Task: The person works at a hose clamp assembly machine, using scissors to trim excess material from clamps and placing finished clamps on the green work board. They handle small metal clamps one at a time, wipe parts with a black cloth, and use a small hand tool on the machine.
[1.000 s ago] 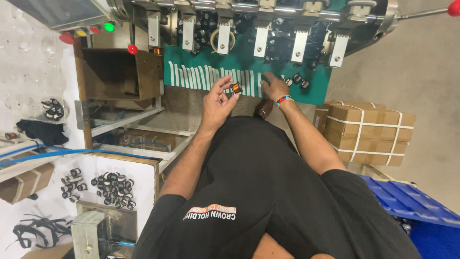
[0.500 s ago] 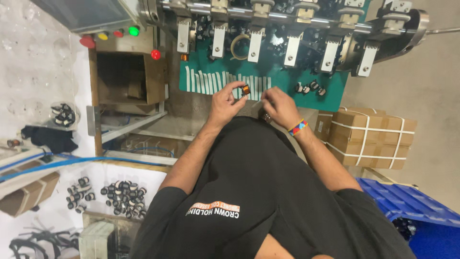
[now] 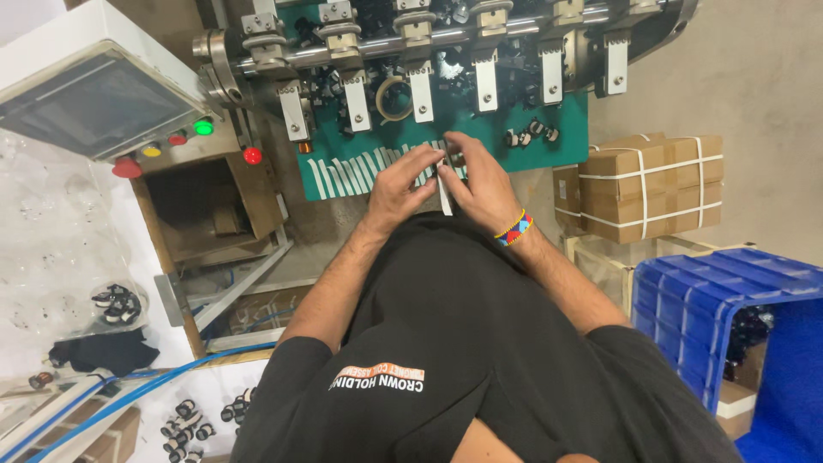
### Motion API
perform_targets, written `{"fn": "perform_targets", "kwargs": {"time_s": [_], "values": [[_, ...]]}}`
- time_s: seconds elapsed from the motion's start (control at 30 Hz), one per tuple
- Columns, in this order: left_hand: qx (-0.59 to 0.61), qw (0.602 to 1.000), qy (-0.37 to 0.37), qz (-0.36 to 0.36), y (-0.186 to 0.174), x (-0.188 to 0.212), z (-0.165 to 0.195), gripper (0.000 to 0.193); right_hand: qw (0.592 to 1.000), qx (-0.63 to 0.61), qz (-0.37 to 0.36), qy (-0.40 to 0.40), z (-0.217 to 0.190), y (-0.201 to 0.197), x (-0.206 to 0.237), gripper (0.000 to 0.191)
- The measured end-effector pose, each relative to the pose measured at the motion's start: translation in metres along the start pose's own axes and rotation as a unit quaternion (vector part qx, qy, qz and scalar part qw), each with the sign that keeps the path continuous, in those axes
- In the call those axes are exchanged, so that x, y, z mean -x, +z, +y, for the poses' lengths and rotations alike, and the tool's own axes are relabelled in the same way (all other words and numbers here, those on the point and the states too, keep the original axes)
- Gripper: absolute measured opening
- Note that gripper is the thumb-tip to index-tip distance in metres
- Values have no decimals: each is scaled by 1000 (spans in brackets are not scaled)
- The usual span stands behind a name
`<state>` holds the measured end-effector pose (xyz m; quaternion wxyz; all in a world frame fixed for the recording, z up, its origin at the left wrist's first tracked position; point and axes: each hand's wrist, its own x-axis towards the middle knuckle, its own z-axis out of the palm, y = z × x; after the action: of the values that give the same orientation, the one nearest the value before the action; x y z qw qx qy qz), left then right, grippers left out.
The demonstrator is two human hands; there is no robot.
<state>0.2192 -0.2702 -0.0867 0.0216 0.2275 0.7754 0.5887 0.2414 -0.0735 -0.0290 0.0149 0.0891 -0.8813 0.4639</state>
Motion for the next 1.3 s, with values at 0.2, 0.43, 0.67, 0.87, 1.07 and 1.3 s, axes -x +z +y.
{"fn": "perform_targets", "kwargs": {"time_s": [0.2, 0.43, 0.67, 0.87, 1.07, 1.3], "values": [[-34, 998, -26, 39, -3, -9, -12, 45, 825, -470, -130, 284, 14, 9, 31, 19], [426, 841, -329, -56, 6, -14, -14, 37, 999, 29, -30, -6, 27, -30, 14, 8], [629, 705, -317, -89, 49, -7, 0, 32, 977, 108, -14, -184, 33, -70, -8, 21], [427, 877, -218, -35, 76, -1, 10, 45, 997, -70, -11, -33, 59, -79, -4, 22], [13, 988, -153, -23, 98, -11, 40, 87, 975, -138, -171, 43, 100, -99, -3, 21], [-22, 985, -169, 37, 126, -6, 50, 86, 989, 17, -136, -64, 88, -110, 6, 12]]}}
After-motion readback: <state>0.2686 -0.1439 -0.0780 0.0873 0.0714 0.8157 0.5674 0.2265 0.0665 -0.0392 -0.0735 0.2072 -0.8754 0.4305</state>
